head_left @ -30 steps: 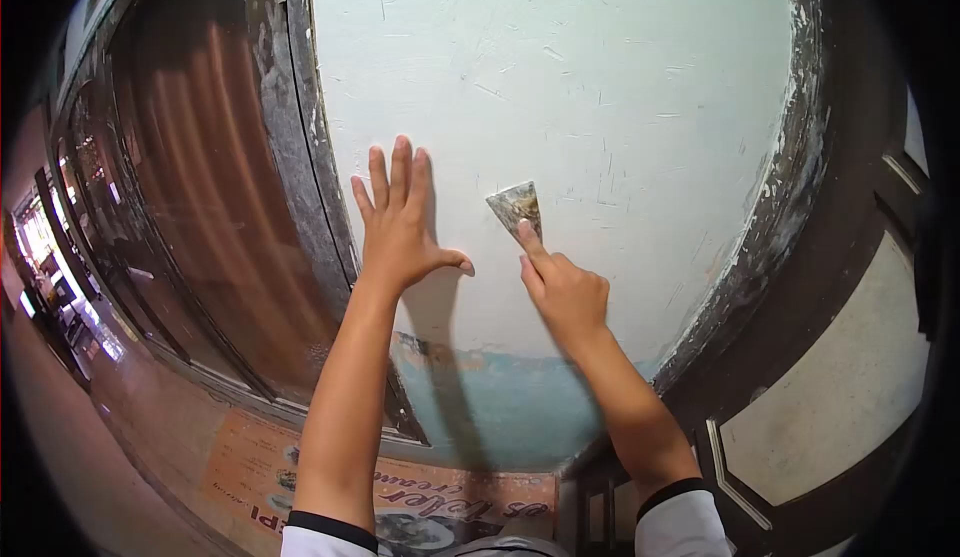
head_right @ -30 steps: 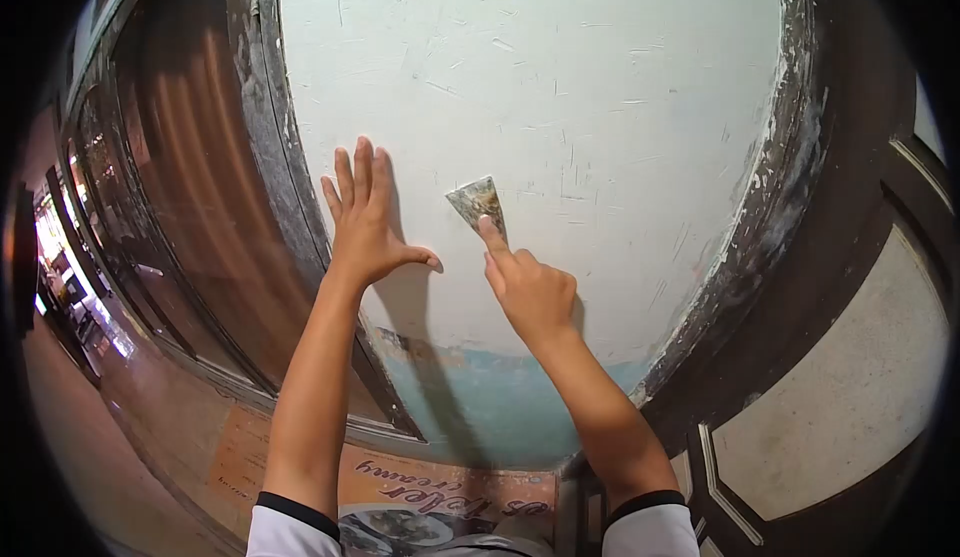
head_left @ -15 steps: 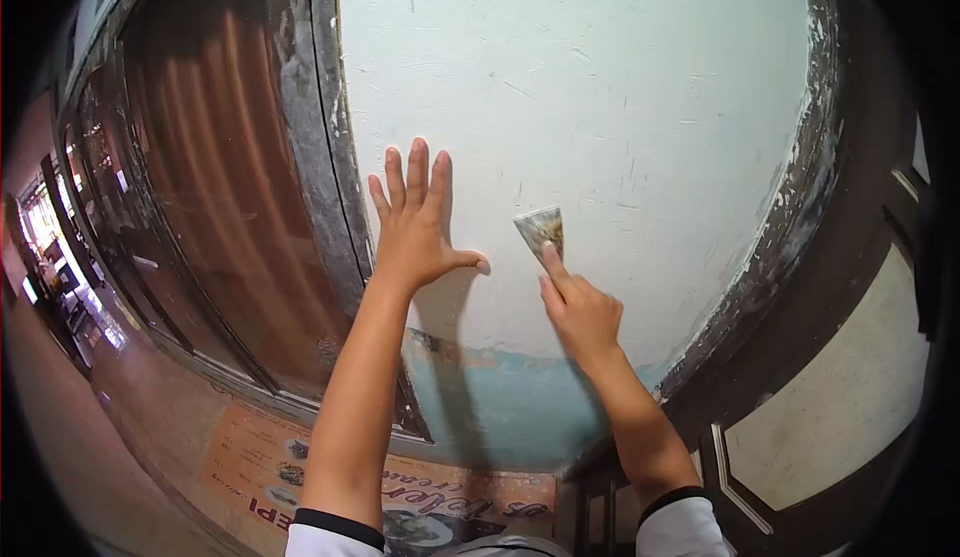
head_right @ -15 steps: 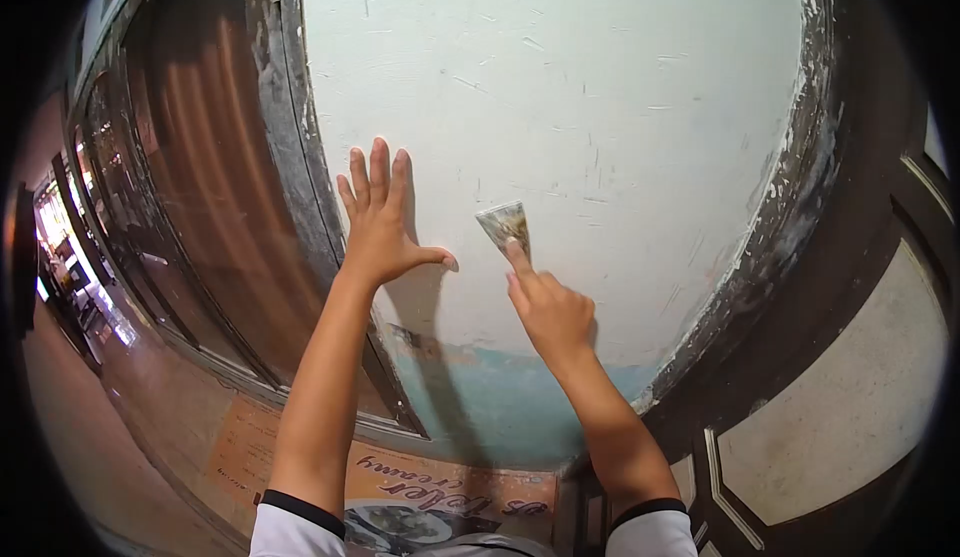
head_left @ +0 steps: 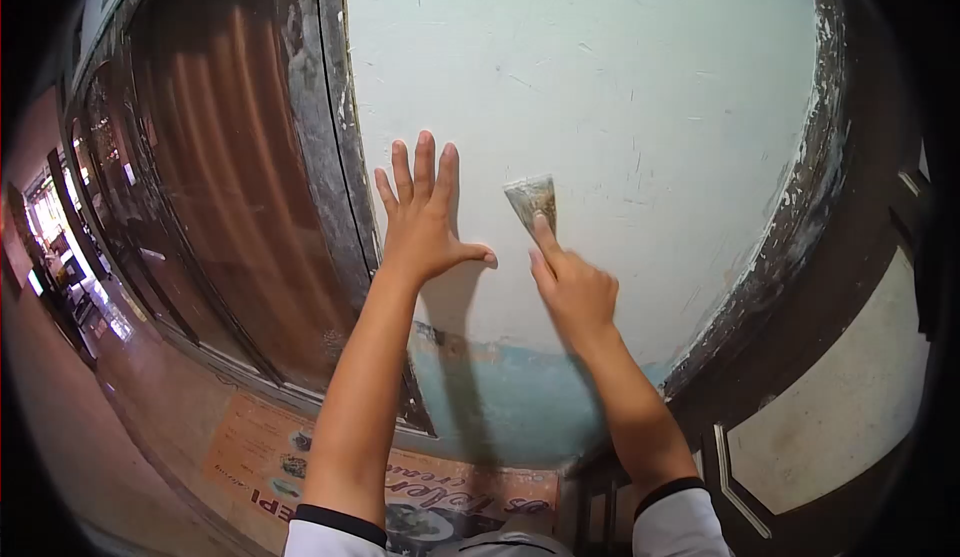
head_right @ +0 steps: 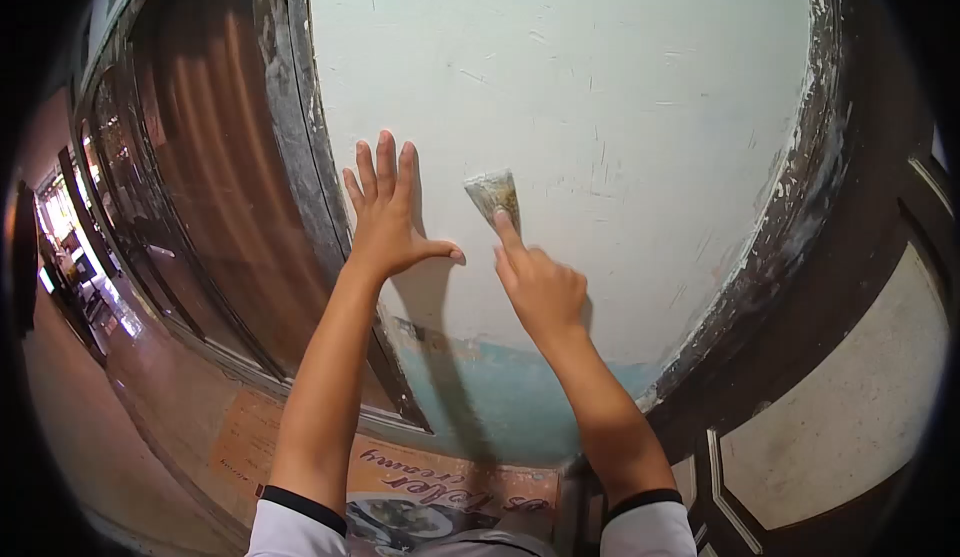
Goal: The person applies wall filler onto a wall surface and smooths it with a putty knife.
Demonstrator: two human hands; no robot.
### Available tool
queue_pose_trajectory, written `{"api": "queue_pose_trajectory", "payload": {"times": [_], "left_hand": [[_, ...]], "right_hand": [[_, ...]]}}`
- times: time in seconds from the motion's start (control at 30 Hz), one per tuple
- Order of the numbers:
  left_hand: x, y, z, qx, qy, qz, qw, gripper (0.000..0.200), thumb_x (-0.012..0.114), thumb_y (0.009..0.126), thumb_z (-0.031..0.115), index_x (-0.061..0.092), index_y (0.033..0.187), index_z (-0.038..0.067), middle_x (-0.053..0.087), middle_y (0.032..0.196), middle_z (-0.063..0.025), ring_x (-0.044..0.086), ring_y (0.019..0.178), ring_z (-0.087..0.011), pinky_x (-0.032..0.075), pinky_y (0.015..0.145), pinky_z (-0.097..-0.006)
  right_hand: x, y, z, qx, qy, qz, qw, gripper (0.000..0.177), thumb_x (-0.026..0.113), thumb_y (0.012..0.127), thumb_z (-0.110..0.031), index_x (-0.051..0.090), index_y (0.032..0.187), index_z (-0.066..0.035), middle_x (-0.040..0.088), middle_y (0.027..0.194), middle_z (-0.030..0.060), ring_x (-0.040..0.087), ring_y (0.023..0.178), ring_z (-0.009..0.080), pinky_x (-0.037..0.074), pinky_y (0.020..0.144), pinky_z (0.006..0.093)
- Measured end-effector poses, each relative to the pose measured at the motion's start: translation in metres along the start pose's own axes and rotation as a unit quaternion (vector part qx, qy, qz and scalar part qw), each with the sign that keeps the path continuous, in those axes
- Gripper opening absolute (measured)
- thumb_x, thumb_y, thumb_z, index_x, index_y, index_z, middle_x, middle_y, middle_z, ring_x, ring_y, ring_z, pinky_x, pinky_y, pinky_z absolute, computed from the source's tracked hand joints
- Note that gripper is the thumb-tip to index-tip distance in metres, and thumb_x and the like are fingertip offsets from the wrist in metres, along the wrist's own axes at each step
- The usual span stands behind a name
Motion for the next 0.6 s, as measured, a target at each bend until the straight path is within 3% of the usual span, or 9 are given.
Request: {"api": "queue_pose_trajectory", "payload": {"times": [0.1, 0.17, 0.23, 0.27, 0.3, 0.37, 0.43, 0.53, 0.6], "left_hand": [[-0.003, 0.001, 0.000, 0.000, 0.016, -0.016, 1.000, 0.169, 0.083, 0.032, 0.083, 0.005, 0.166, 0.015, -0.008, 0.173, -0.0148, -0.019, 0.155, -0.0426, -0.007, 0.119, -0.0684], [-0.014, 0.000, 0.004, 0.005, -0.005, -0.017, 1.000, 0.155, 0.088, 0.044, 0.073, 0.011, 0.166, 0.015, -0.007, 0.173, -0.0151, -0.016, 0.156, -0.0427, -0.002, 0.120, -0.0683], [-0.028, -0.006, 0.012, -0.002, -0.025, -0.018, 1.000, 0.128, 0.092, 0.062, 0.054, 0.024, 0.164, 0.014, 0.005, 0.172, -0.0170, 0.001, 0.157, -0.0444, 0.008, 0.121, -0.0665], [-0.035, -0.014, 0.025, -0.014, -0.087, 0.041, 0.995, 0.098, 0.086, 0.078, 0.033, 0.036, 0.160, 0.014, 0.026, 0.164, -0.0177, 0.023, 0.149, -0.0426, 0.023, 0.118, -0.0585], [-0.034, -0.022, 0.034, -0.013, -0.085, 0.039, 0.996, 0.098, 0.086, 0.078, 0.033, 0.036, 0.160, 0.014, 0.026, 0.164, -0.0177, 0.023, 0.149, -0.0426, 0.023, 0.118, -0.0585], [-0.029, -0.031, 0.051, -0.078, -0.186, 0.021, 0.979, 0.079, 0.076, 0.092, 0.030, 0.038, 0.158, 0.008, 0.044, 0.151, -0.0152, 0.047, 0.129, -0.0308, 0.039, 0.108, -0.0442], [-0.020, -0.032, 0.071, -0.187, -0.523, -0.067, 0.829, 0.059, 0.060, 0.106, 0.027, 0.038, 0.155, 0.002, 0.057, 0.137, -0.0114, 0.058, 0.111, -0.0193, 0.048, 0.093, -0.0304], [-0.018, -0.038, 0.084, -0.225, -0.663, -0.056, 0.712, 0.051, 0.049, 0.111, 0.027, 0.040, 0.152, -0.002, 0.063, 0.121, -0.0080, 0.061, 0.101, -0.0128, 0.050, 0.084, -0.0258], [-0.010, -0.047, 0.076, -0.244, -0.684, -0.040, 0.687, 0.056, 0.050, 0.111, 0.026, 0.032, 0.158, 0.002, 0.063, 0.116, -0.0070, 0.061, 0.101, -0.0141, 0.051, 0.087, -0.0271]], "right_hand": [[-0.005, 0.025, -0.009, 0.008, 0.007, -0.013, 1.000, 0.056, 0.070, 0.093, -0.033, 0.056, 0.147, -0.036, 0.054, 0.057, -0.0018, 0.053, 0.041, 0.0204, 0.042, 0.040, 0.0373], [-0.007, 0.024, -0.007, -0.003, 0.015, -0.012, 1.000, 0.055, 0.068, 0.095, -0.030, 0.055, 0.149, -0.032, 0.055, 0.059, -0.0008, 0.054, 0.042, 0.0206, 0.043, 0.041, 0.0379], [-0.009, 0.024, -0.007, -0.012, 0.098, -0.006, 0.995, 0.057, 0.066, 0.096, -0.027, 0.052, 0.151, -0.025, 0.058, 0.063, 0.0007, 0.057, 0.044, 0.0212, 0.047, 0.043, 0.0385], [-0.014, 0.024, -0.007, 0.000, 0.152, -0.048, 0.987, 0.060, 0.063, 0.097, -0.024, 0.047, 0.155, -0.018, 0.066, 0.071, 0.0050, 0.064, 0.052, 0.0258, 0.053, 0.050, 0.0412], [-0.014, 0.022, -0.010, 0.002, 0.154, -0.048, 0.987, 0.060, 0.063, 0.097, -0.024, 0.047, 0.155, -0.018, 0.066, 0.071, 0.0050, 0.064, 0.052, 0.0258, 0.053, 0.050, 0.0412], [-0.009, 0.020, -0.018, -0.012, 0.271, -0.044, 0.961, 0.060, 0.059, 0.099, -0.020, 0.042, 0.157, -0.017, 0.072, 0.084, 0.0116, 0.068, 0.064, 0.0338, 0.056, 0.059, 0.0453], [-0.008, 0.014, -0.028, -0.036, 0.359, -0.102, 0.927, 0.063, 0.053, 0.099, -0.009, 0.034, 0.159, -0.010, 0.072, 0.091, 0.0200, 0.067, 0.068, 0.0423, 0.055, 0.065, 0.0499], [-0.015, 0.012, -0.037, 0.040, 0.460, -0.216, 0.860, 0.069, 0.053, 0.099, -0.007, 0.024, 0.161, -0.007, 0.072, 0.098, 0.0226, 0.069, 0.076, 0.0425, 0.055, 0.069, 0.0491], [-0.022, 0.019, -0.039, 0.028, 0.481, -0.302, 0.823, 0.073, 0.055, 0.101, -0.015, 0.016, 0.163, -0.009, 0.071, 0.107, 0.0241, 0.069, 0.086, 0.0436, 0.054, 0.078, 0.0516]]}}
Point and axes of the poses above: each hand's wrist, its own y-axis towards the middle knuckle, its own x-axis out of the palm, z = x × y, the point moved 1 cm from there along y, towards the middle knuckle
